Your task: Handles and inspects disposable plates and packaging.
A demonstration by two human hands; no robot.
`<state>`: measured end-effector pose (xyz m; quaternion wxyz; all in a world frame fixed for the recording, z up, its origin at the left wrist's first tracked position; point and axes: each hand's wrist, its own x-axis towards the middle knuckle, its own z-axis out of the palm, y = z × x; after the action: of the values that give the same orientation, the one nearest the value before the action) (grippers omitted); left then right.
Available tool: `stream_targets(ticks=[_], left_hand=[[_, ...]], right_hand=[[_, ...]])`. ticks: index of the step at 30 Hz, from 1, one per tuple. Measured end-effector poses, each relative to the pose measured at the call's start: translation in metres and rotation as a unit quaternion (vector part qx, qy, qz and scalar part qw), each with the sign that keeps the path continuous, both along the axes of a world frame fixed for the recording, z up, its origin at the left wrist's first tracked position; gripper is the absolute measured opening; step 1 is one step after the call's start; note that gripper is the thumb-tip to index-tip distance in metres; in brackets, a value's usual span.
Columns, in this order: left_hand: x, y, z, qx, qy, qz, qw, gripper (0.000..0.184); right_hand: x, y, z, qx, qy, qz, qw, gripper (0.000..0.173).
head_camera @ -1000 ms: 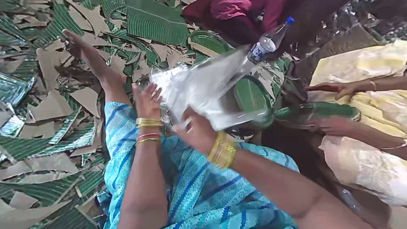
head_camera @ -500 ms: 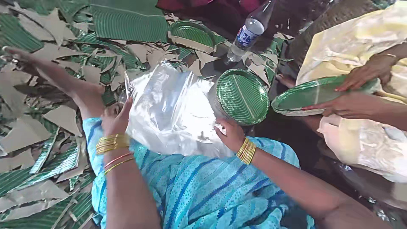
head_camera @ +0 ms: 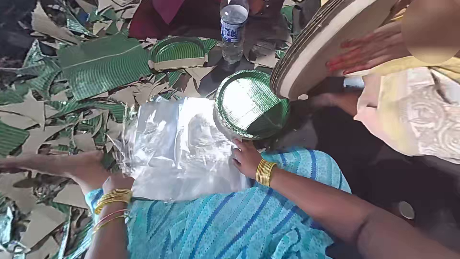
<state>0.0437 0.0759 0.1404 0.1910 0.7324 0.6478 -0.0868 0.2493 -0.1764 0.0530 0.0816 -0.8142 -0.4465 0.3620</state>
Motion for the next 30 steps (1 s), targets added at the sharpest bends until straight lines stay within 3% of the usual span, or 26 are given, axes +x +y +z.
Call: stream_targets(ticks=[2,4,6,9,13,15,18,21,23,27,30], left_hand=[[-0.023,0.053,-0.057,0.118,0.02,-0.021,0.993,0.039],[-0.041,0.113,-0.104,0.157,0.066,-0.049,0.984,0.038],[-0.026,0.14,-0.104,0.141,0.068,-0.043,0.987,0.038],[-0.008,0.173,-0.099,0.134,-0.035,-0.073,0.988,0.046],[0.003,0.184,-0.099,0.173,-0.094,-0.057,0.979,0.096],[0.008,0.15,-0.092,0.229,-0.134,-0.091,0.96,0.105],[0.02,0.035,-0.081,0.253,-0.195,-0.207,0.925,0.099],[0.019,-0.079,-0.099,0.227,-0.215,-0.323,0.893,0.092],[0.02,-0.125,-0.119,0.162,-0.169,-0.367,0.9,0.097],[0.043,-0.144,-0.129,-0.039,0.057,-0.32,0.945,0.11],[0.059,-0.142,-0.127,-0.057,0.127,-0.303,0.943,0.117]], right_hand=[[0.006,0.004,-0.003,-0.008,0.013,-0.003,1.0,0.046],[0.011,0.008,-0.006,-0.013,0.019,-0.011,1.0,0.046],[0.014,0.011,-0.009,-0.019,0.023,-0.011,1.0,0.046],[0.017,0.015,-0.014,-0.032,0.025,-0.011,0.999,0.046],[0.021,0.02,-0.019,-0.043,0.036,-0.018,0.998,0.045],[0.023,0.02,-0.02,-0.046,0.042,-0.014,0.998,0.046],[0.023,0.018,-0.021,-0.042,0.045,-0.007,0.998,0.048],[0.021,0.015,-0.021,-0.034,0.046,-0.004,0.998,0.047],[0.019,0.011,-0.019,-0.029,0.045,-0.006,0.999,0.047],[0.009,0.004,-0.012,-0.021,0.032,-0.006,0.999,0.045],[0.0,-0.003,-0.007,-0.017,0.021,0.001,1.0,0.045]])
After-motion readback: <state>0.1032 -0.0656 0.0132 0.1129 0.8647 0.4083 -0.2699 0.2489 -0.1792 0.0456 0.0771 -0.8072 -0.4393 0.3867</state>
